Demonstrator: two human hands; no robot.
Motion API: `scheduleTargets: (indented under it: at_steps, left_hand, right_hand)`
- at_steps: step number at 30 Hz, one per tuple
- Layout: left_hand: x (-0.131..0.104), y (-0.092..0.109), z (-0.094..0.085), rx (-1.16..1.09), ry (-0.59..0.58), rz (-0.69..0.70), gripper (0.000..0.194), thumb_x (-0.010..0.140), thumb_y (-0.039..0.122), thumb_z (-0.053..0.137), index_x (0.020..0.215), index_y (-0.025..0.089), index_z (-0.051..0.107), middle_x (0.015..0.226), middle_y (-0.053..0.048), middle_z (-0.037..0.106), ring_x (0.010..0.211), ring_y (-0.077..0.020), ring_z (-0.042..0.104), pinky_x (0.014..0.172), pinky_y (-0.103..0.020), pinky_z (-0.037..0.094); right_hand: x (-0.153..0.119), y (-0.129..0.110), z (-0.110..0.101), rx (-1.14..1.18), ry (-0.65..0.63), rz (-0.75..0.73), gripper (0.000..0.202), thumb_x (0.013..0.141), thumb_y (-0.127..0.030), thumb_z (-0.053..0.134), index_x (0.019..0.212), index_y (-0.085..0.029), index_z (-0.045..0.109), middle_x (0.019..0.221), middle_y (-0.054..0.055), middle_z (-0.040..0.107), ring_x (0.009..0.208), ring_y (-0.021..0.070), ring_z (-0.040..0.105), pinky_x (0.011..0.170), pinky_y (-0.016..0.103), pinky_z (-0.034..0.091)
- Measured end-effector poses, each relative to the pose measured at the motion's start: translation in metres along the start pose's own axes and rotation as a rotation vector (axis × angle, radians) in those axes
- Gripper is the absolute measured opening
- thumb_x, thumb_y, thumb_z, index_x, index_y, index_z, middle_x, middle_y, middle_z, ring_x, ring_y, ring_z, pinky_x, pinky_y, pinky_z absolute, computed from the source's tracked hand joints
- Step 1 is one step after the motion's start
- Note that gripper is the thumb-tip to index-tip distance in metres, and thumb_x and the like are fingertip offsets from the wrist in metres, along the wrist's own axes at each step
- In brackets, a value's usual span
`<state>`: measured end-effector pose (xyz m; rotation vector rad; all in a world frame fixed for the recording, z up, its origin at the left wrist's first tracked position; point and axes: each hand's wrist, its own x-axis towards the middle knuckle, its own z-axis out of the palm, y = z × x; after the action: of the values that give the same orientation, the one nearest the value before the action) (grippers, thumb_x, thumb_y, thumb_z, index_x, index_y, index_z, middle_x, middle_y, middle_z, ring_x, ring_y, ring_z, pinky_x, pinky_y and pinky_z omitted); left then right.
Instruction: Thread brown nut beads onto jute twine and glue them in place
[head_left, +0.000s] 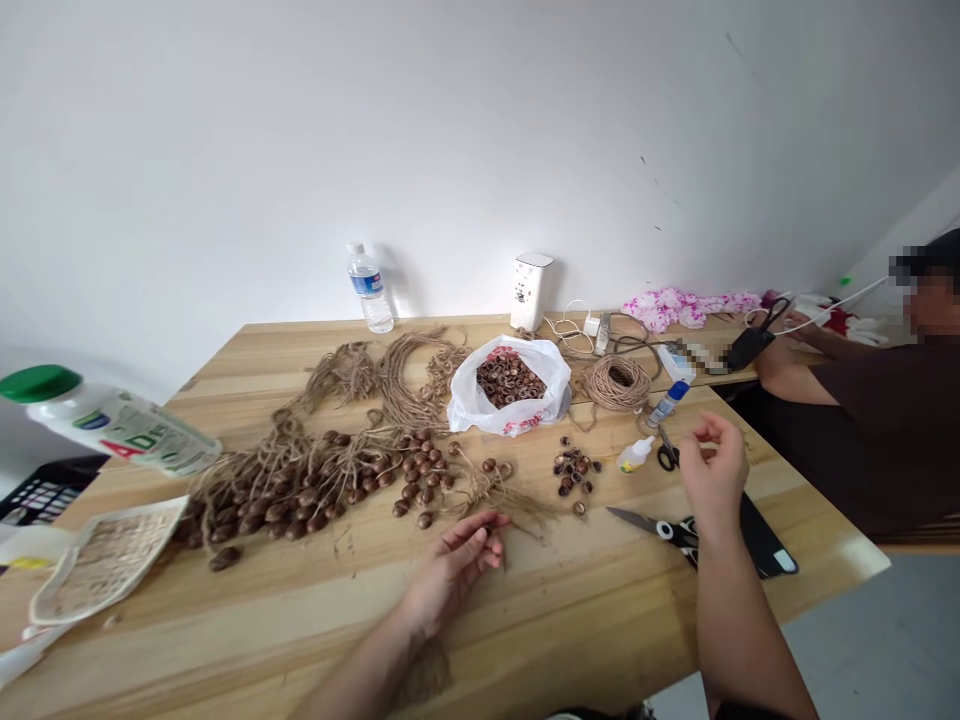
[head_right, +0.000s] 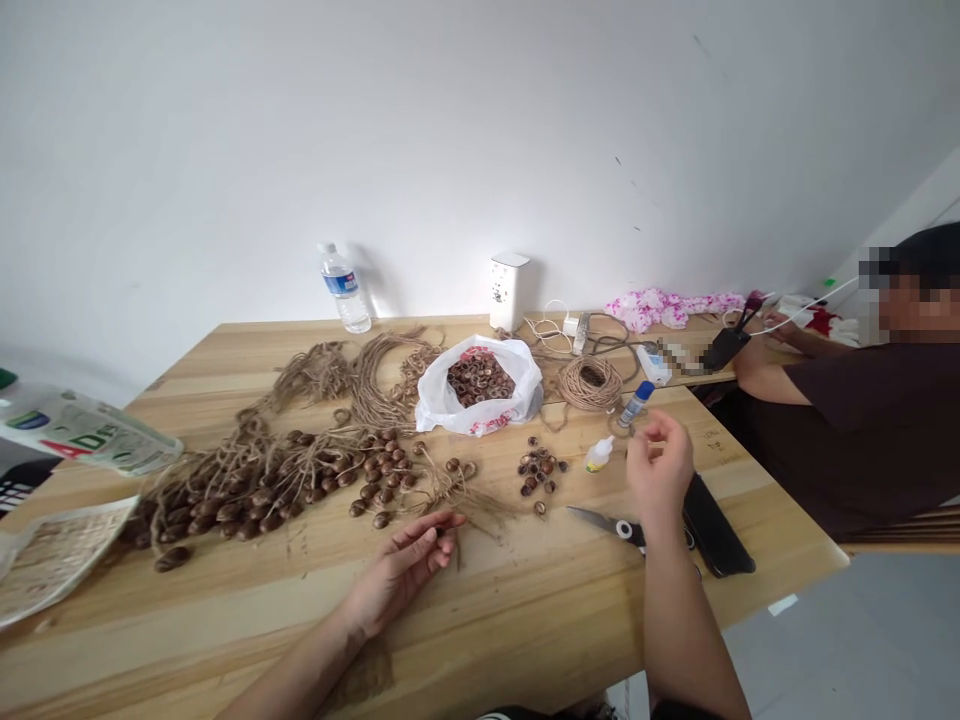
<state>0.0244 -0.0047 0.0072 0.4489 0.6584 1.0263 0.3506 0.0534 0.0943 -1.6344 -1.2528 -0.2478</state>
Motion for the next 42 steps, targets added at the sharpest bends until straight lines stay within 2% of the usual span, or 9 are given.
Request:
scheduleTargets:
  at_steps: [3,7,12,14,18,21,32,39,42]
  left_hand:
    - [0.001,0.003,0.000,-0.112,-0.015,-0.058,0.028,0.074,0.017,0.068,0.101,0.009,0.068,0.112,-0.017,0.066,0.091,-0.0208,0.065,0.084,-0.031,0.050]
    - [0.002,0.005,-0.002,-0.157,-0.019,-0.083,0.027,0.078,0.012,0.063,0.104,0.007,0.064,0.111,-0.018,0.066,0.102,-0.0234,0.064,0.093,-0.031,0.047]
    - [0.003,0.006,-0.003,-0.121,-0.055,-0.059,0.026,0.080,0.015,0.065,0.104,0.008,0.062,0.099,-0.016,0.070,0.086,-0.0191,0.069,0.079,-0.028,0.053]
    - [0.003,0.005,-0.004,-0.108,-0.088,-0.040,0.025,0.080,0.019,0.066,0.102,0.009,0.062,0.095,-0.014,0.070,0.075,-0.0163,0.068,0.070,-0.027,0.054]
    - [0.004,0.005,-0.005,-0.121,-0.099,-0.010,0.026,0.078,0.022,0.068,0.101,0.011,0.064,0.087,-0.010,0.069,0.070,-0.0135,0.065,0.065,-0.025,0.051]
    - [0.004,0.004,-0.006,-0.126,-0.106,-0.002,0.026,0.077,0.023,0.069,0.101,0.012,0.065,0.083,-0.007,0.067,0.068,-0.0120,0.063,0.063,-0.024,0.049]
    - [0.006,0.003,-0.006,-0.127,-0.075,0.013,0.033,0.075,0.031,0.071,0.099,0.009,0.066,0.069,-0.003,0.060,0.057,-0.0092,0.052,0.055,-0.022,0.041]
    - [0.006,0.000,-0.010,-0.116,-0.107,-0.007,0.025,0.073,0.033,0.073,0.081,0.011,0.063,0.063,-0.002,0.060,0.053,-0.0091,0.052,0.052,-0.022,0.040]
    - [0.006,0.000,-0.009,-0.115,-0.105,-0.011,0.025,0.073,0.032,0.073,0.073,0.012,0.059,0.062,-0.002,0.059,0.052,-0.0085,0.052,0.051,-0.021,0.039]
  right_hand:
    - [-0.005,0.046,0.019,-0.035,-0.276,0.218,0.062,0.059,-0.026,0.062,0.118,-0.013,0.047,0.109,0.016,0.057,0.099,0.0289,0.056,0.073,0.038,0.051]
    - [-0.026,0.063,0.052,0.051,-0.565,0.249,0.049,0.065,-0.031,0.059,0.110,-0.017,0.048,0.102,0.012,0.061,0.095,0.0274,0.060,0.085,0.043,0.048]
    - [-0.026,0.005,0.044,0.133,-0.577,-0.033,0.052,0.078,-0.036,0.054,0.121,-0.012,0.038,0.109,0.018,0.059,0.095,0.0279,0.061,0.084,0.045,0.048]
    - [-0.021,-0.035,0.029,0.193,-0.712,-0.213,0.052,0.082,-0.035,0.056,0.125,-0.015,0.036,0.113,0.017,0.059,0.098,0.0256,0.060,0.083,0.040,0.049]
    - [-0.018,-0.112,0.008,0.161,-1.005,-0.583,0.033,0.082,-0.028,0.064,0.114,-0.026,0.056,0.111,0.006,0.061,0.101,0.0233,0.058,0.088,0.036,0.046]
    - [-0.023,-0.142,0.008,0.155,-1.103,-0.711,0.032,0.079,-0.026,0.067,0.111,-0.027,0.062,0.107,0.005,0.061,0.094,0.0207,0.059,0.083,0.032,0.047]
    - [-0.040,-0.145,0.024,0.112,-1.250,-0.748,0.029,0.075,-0.022,0.071,0.102,-0.021,0.063,0.095,0.004,0.062,0.083,0.0196,0.061,0.071,0.028,0.045]
    - [-0.052,-0.144,0.048,0.597,-1.240,-0.480,0.034,0.069,-0.035,0.077,0.093,-0.019,0.060,0.095,0.003,0.063,0.089,0.0186,0.059,0.080,0.029,0.045]
    - [-0.051,-0.140,0.054,0.675,-1.365,-0.418,0.039,0.069,-0.037,0.076,0.098,-0.019,0.058,0.097,0.002,0.063,0.087,0.0175,0.059,0.078,0.028,0.046]
